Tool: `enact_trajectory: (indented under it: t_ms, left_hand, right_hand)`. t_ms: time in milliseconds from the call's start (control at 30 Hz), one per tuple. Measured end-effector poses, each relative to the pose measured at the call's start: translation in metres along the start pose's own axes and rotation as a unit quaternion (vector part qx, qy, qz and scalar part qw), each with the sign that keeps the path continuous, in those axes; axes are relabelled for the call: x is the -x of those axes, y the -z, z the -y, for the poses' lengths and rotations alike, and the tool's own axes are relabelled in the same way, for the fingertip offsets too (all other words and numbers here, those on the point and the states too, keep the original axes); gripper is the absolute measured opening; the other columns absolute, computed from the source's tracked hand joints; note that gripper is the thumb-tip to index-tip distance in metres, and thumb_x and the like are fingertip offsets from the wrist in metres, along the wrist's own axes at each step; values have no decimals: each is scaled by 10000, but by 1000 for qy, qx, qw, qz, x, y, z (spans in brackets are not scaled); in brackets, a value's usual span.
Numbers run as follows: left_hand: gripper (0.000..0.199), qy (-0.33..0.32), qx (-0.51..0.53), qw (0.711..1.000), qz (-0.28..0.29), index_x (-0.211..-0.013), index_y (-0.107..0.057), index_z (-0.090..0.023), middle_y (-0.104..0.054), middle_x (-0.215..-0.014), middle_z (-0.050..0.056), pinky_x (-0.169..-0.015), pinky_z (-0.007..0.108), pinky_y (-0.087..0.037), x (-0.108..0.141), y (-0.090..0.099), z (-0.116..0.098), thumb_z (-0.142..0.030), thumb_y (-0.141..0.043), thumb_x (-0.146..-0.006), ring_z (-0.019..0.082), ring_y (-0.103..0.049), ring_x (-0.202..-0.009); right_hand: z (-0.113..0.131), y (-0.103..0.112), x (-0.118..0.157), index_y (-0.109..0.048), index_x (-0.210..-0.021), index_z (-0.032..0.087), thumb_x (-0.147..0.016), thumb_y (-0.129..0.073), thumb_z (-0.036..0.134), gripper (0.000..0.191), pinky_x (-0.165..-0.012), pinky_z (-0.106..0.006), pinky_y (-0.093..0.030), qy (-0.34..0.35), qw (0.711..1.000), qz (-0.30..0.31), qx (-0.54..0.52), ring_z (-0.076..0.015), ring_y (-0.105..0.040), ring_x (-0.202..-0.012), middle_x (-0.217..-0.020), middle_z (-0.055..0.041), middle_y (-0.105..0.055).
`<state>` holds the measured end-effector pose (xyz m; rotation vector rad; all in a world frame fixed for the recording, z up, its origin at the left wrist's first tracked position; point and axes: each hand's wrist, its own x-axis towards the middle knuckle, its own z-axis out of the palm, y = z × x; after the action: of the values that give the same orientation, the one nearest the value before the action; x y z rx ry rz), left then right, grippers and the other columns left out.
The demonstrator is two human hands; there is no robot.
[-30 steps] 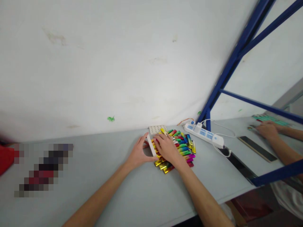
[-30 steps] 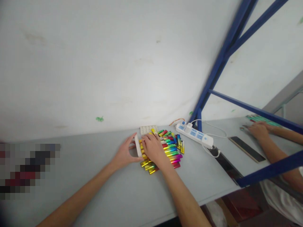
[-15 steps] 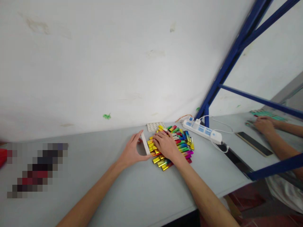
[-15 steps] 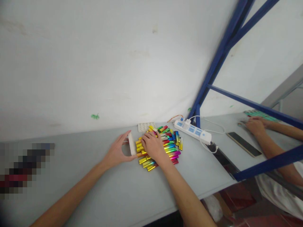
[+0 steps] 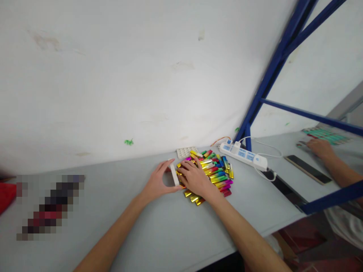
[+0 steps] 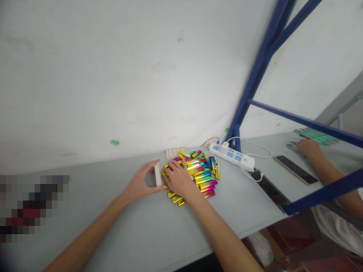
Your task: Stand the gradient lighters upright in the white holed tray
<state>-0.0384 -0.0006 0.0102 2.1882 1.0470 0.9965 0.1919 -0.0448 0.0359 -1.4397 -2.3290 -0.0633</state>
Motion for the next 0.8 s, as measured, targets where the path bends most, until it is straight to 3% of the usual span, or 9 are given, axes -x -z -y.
enact_trajectory:
  t_ms: [133,300,500,600,800]
  left_hand:
    - [1047,0,-15,1000,-5,-1669,-645,-330,-752,-1524,112,-1213,556,-645,-3,14,4,-657,-1041,-756,342,-789,-1249]
    - [1087,10,-10,1000,24,-1663,-670,-333,-734,-1595,129,-1164,564,-684,-6,31,9,-687,-1056,-711,363,-806,-1259]
    - [1079,11,3,1000,15,-1683,-651,-337,-707,-1631,133,-1208,579,-661,-6,22,6,-619,-1069,-730,356,-802,-1282]
    - [1041,5,4,1000,12,-1675,-654,-348,-721,-1608,126,-1217,571,-658,-5,19,4,-595,-1059,-748,360,-791,-1317]
    - [1003,38,7,999,1,-1623,-641,-303,-722,-1586,137,-1207,596,-667,-6,44,19,-641,-1007,-752,368,-790,-1328]
  right_hand:
    - [-3,-2,0,-847,-1304,265,-1188,-680,334,215,-1444,-618,-297,-7,1000,2,8,-306,-669,-1466,-1508,-112,-786]
    - [-5,-3,0,-843,-1290,262,-1181,-696,340,199,-1433,-647,-298,-18,1000,-3,0,-319,-668,-1462,-1494,-128,-783]
    - [-2,-1,5,-787,-1470,287,-1144,-774,465,371,-1444,-713,-237,23,1000,12,-15,-348,-562,-1591,-1605,-157,-713]
    - [-5,2,5,-800,-1468,314,-1130,-807,474,374,-1450,-717,-218,36,998,39,-29,-338,-546,-1614,-1627,-142,-703]
    - [-10,4,1,-826,-1438,334,-1123,-814,526,369,-1451,-708,-221,12,997,48,-58,-320,-594,-1561,-1568,-100,-749]
